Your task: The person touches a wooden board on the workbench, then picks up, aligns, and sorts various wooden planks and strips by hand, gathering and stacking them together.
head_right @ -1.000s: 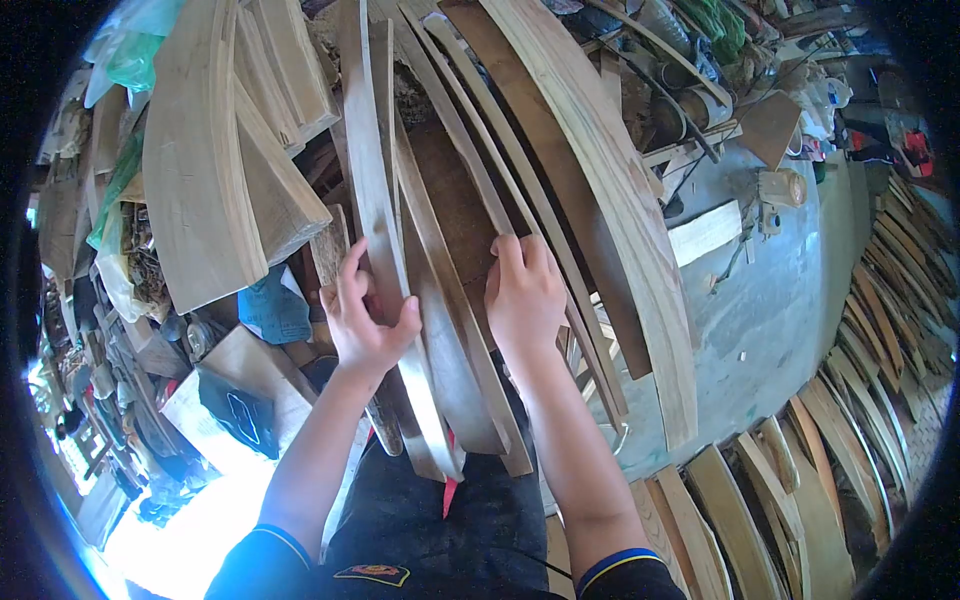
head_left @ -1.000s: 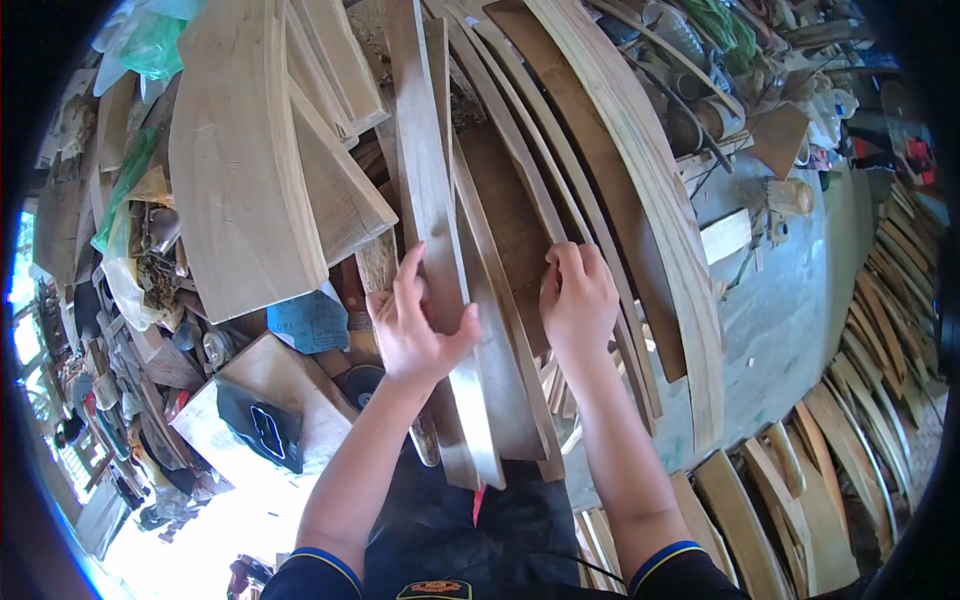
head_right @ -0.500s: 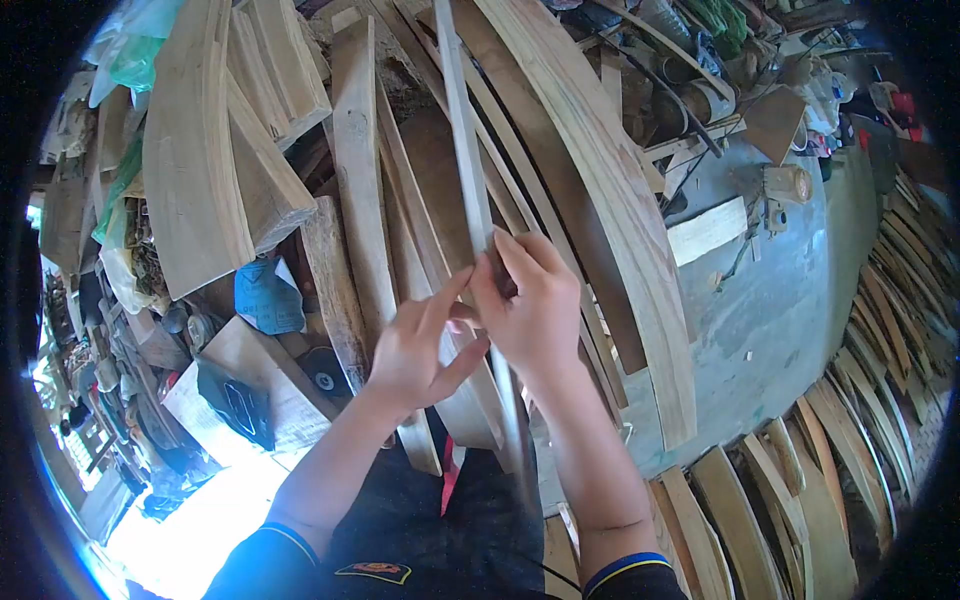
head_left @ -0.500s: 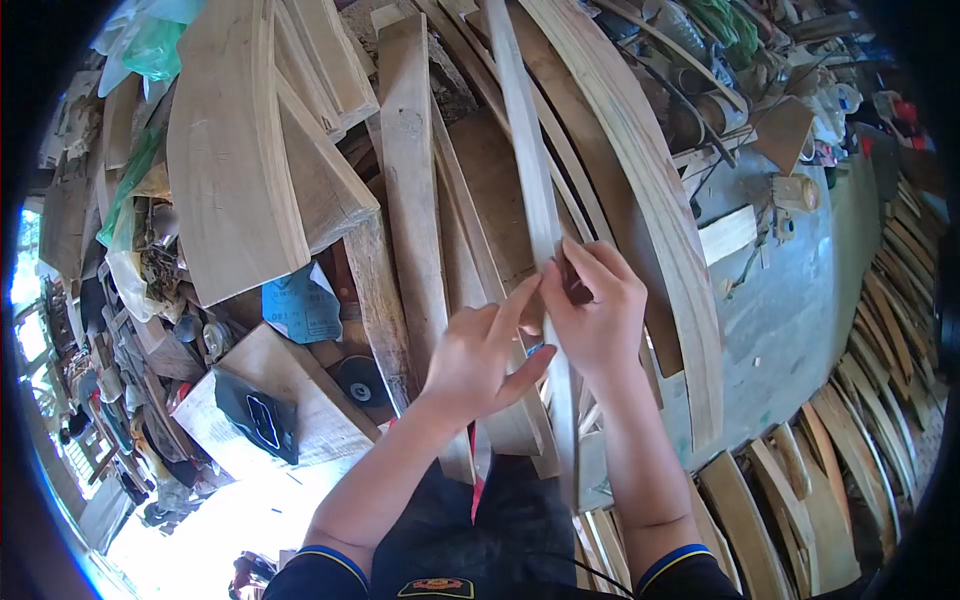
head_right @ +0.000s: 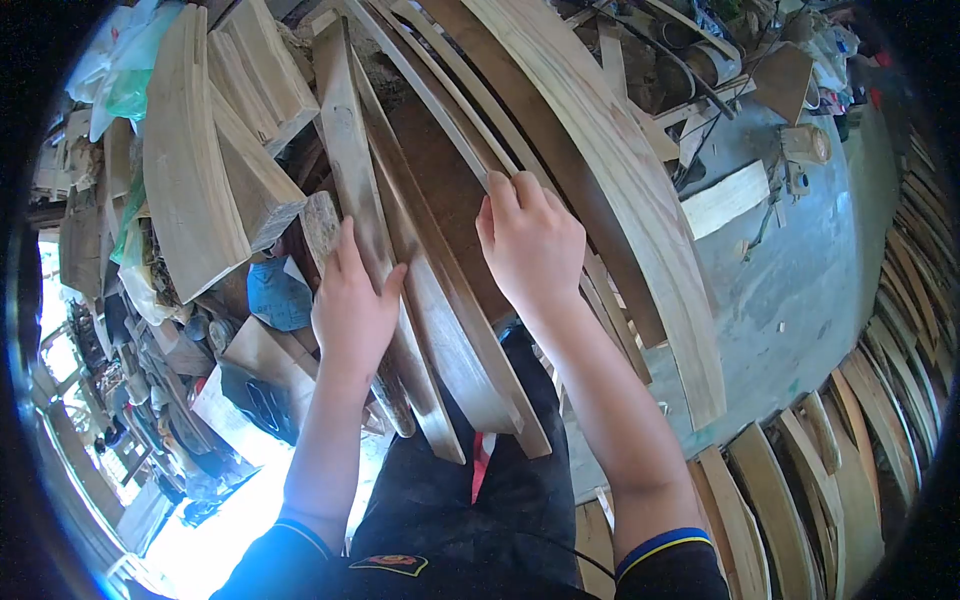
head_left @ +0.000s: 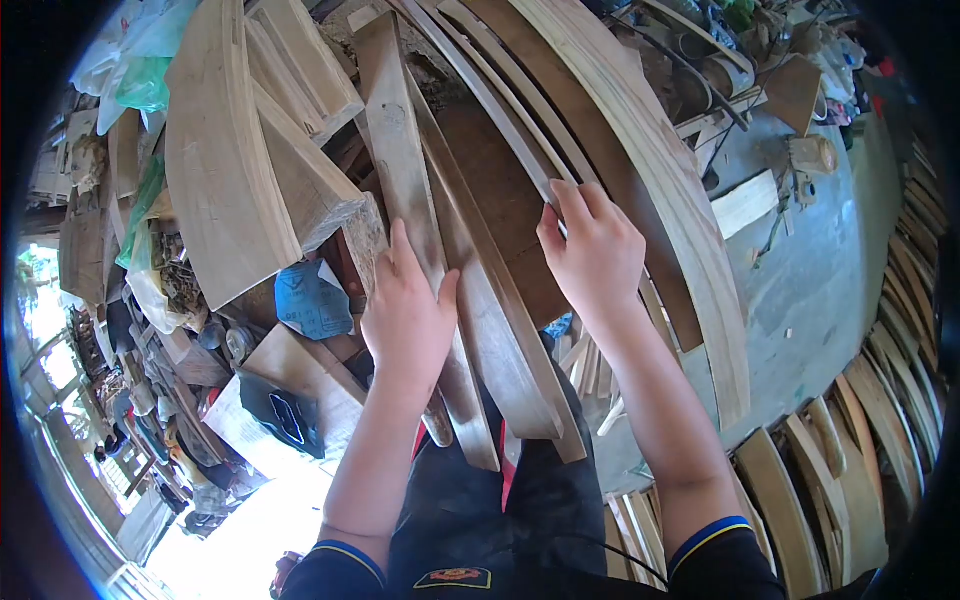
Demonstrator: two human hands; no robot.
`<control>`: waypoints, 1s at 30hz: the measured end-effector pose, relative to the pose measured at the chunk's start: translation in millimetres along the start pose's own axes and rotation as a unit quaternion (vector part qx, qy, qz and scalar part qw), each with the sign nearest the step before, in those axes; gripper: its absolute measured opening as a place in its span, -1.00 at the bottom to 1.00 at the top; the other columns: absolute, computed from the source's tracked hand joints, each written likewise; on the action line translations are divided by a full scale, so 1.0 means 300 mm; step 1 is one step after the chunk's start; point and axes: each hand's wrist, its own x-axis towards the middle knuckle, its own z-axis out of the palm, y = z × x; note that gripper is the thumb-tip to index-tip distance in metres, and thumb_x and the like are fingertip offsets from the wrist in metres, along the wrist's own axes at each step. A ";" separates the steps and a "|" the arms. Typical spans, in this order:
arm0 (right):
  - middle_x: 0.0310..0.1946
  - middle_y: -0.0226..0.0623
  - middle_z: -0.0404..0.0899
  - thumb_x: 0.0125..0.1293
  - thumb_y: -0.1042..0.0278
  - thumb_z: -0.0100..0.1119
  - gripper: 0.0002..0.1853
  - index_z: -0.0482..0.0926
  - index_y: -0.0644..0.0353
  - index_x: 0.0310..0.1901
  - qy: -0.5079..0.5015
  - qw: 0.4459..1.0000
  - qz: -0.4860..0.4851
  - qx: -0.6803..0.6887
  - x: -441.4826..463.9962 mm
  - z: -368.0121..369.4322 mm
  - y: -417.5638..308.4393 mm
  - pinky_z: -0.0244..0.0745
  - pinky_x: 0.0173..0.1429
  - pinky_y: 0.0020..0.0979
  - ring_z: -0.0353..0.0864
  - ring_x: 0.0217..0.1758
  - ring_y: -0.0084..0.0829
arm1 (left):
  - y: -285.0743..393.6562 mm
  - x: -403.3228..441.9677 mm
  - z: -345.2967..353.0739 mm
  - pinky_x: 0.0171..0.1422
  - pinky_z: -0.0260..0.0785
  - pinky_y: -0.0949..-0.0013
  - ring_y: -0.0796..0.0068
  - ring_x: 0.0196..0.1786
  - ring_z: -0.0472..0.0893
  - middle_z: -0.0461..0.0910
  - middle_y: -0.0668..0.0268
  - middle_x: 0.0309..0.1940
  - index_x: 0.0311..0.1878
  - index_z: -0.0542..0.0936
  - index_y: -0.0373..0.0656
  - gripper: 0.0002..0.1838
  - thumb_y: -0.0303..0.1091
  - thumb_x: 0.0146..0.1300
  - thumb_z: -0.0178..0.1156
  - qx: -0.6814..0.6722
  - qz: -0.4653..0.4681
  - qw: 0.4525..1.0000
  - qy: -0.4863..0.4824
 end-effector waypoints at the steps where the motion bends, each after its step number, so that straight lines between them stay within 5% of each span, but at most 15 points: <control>1: -0.33 -0.37 0.57 0.25 0.34 0.30 -0.83 0.64 0.09 -0.14 -0.037 0.999 0.003 0.007 -0.010 0.001 0.001 0.60 -0.29 -0.26 0.67 -0.33 -0.29 | 0.016 0.024 -0.021 0.03 0.64 0.10 -0.05 0.08 0.67 0.48 -0.13 0.15 0.48 0.25 -0.32 -0.22 -0.10 0.34 0.30 0.006 -0.050 0.998 -0.038; 4: -0.30 -0.36 0.55 0.26 0.34 0.28 -0.85 0.62 0.10 -0.15 -0.108 0.994 0.014 0.004 -0.033 -0.013 -0.003 0.61 -0.24 -0.26 0.67 -0.25 -0.29 | 0.016 0.062 -0.015 0.08 0.62 0.10 -0.04 0.11 0.66 0.52 -0.17 0.11 0.47 0.24 -0.40 -0.14 -0.05 0.28 0.32 0.000 -0.106 0.992 -0.068; 10: -0.21 -0.38 0.56 0.27 0.28 0.32 -0.74 0.65 0.05 -0.01 -0.018 1.000 0.001 -0.014 0.012 0.059 0.007 0.59 -0.15 -0.29 0.63 -0.11 -0.32 | 0.002 0.094 0.011 0.29 0.46 0.03 -0.09 0.14 0.62 0.58 -0.14 0.06 0.31 0.42 -0.48 -0.09 0.01 0.02 0.46 -0.094 -0.133 0.984 -0.074; 13: -0.18 -0.32 0.55 0.28 0.26 0.36 -0.66 0.62 0.06 0.07 -0.013 1.000 -0.008 0.016 0.039 0.001 -0.014 0.57 -0.12 -0.25 0.59 -0.07 -0.28 | -0.002 0.096 -0.008 0.08 0.57 0.32 0.33 -0.11 0.71 0.70 0.05 -0.07 0.21 0.52 -0.49 -0.25 -0.24 0.00 0.53 -0.255 -0.116 0.960 -0.015; 15: -0.15 -0.21 0.56 0.27 0.23 0.40 -0.54 0.58 0.08 0.19 0.017 0.993 -0.044 0.107 0.017 -0.052 -0.038 0.55 -0.11 -0.22 0.59 -0.11 -0.24 | 0.003 0.093 -0.066 0.09 0.56 0.28 0.29 -0.07 0.70 0.68 0.04 -0.08 0.20 0.53 -0.45 -0.24 -0.18 -0.03 0.55 -0.295 -0.103 0.949 -0.032; 16: -0.14 -0.19 0.57 0.26 0.19 0.41 -0.51 0.58 0.11 0.20 -0.085 0.973 0.024 0.211 -0.007 -0.116 -0.076 0.56 -0.11 -0.22 0.60 -0.15 -0.23 | 0.009 0.091 -0.102 0.10 0.55 0.24 0.24 -0.02 0.70 0.67 0.04 -0.08 0.19 0.55 -0.42 -0.22 -0.13 -0.05 0.57 -0.333 -0.086 0.938 -0.047; 17: -0.14 -0.16 0.58 0.25 0.14 0.42 -0.47 0.57 0.14 0.22 -0.184 0.928 0.090 0.311 -0.039 -0.178 -0.117 0.56 -0.10 -0.22 0.62 -0.18 -0.21 | 0.025 0.086 -0.132 0.07 0.59 0.32 0.40 -0.02 0.69 0.68 0.09 -0.08 0.19 0.54 -0.43 -0.20 -0.11 -0.05 0.61 -0.397 -0.071 0.913 -0.055; 19: -0.19 -0.09 0.57 0.25 0.03 0.43 -0.32 0.48 0.28 0.28 -0.251 0.885 0.078 0.385 -0.118 -0.219 -0.170 0.61 -0.18 -0.22 0.67 -0.29 -0.20 | 0.053 0.082 -0.150 0.09 0.62 0.32 0.39 -0.01 0.68 0.67 0.11 -0.04 0.24 0.51 -0.43 -0.17 -0.11 -0.01 0.59 -0.486 -0.053 0.871 -0.053; 25: -0.23 -0.09 0.55 0.30 0.49 0.25 -0.59 0.48 0.35 0.17 -0.238 0.930 0.058 0.273 -0.178 -0.341 -0.210 0.58 -0.29 -0.20 0.66 -0.35 -0.08 | 0.067 0.057 -0.136 0.03 0.55 0.39 0.43 -0.01 0.64 0.54 0.16 -0.01 0.48 0.23 -0.35 0.04 0.00 0.09 0.57 -0.579 -0.103 0.799 -0.127; 29: -0.27 -0.13 0.52 0.27 0.51 0.24 -0.59 0.50 0.35 0.15 -0.256 0.940 0.045 0.223 -0.161 -0.351 -0.169 0.57 -0.30 -0.21 0.63 -0.37 -0.11 | 0.011 0.031 -0.034 0.07 0.56 0.30 0.30 0.00 0.64 0.49 0.08 0.05 0.44 0.28 -0.30 -0.03 0.08 0.15 0.52 -0.570 -0.090 0.810 -0.104; 30: -0.27 -0.13 0.52 0.27 0.51 0.24 -0.59 0.50 0.35 0.15 -0.253 0.941 0.045 0.220 -0.167 -0.329 -0.158 0.57 -0.30 -0.21 0.63 -0.37 -0.11 | -0.004 0.031 -0.020 0.09 0.56 0.23 0.25 -0.02 0.64 0.46 0.04 0.11 0.46 0.26 -0.26 -0.05 0.12 0.19 0.47 -0.396 -0.059 0.914 -0.073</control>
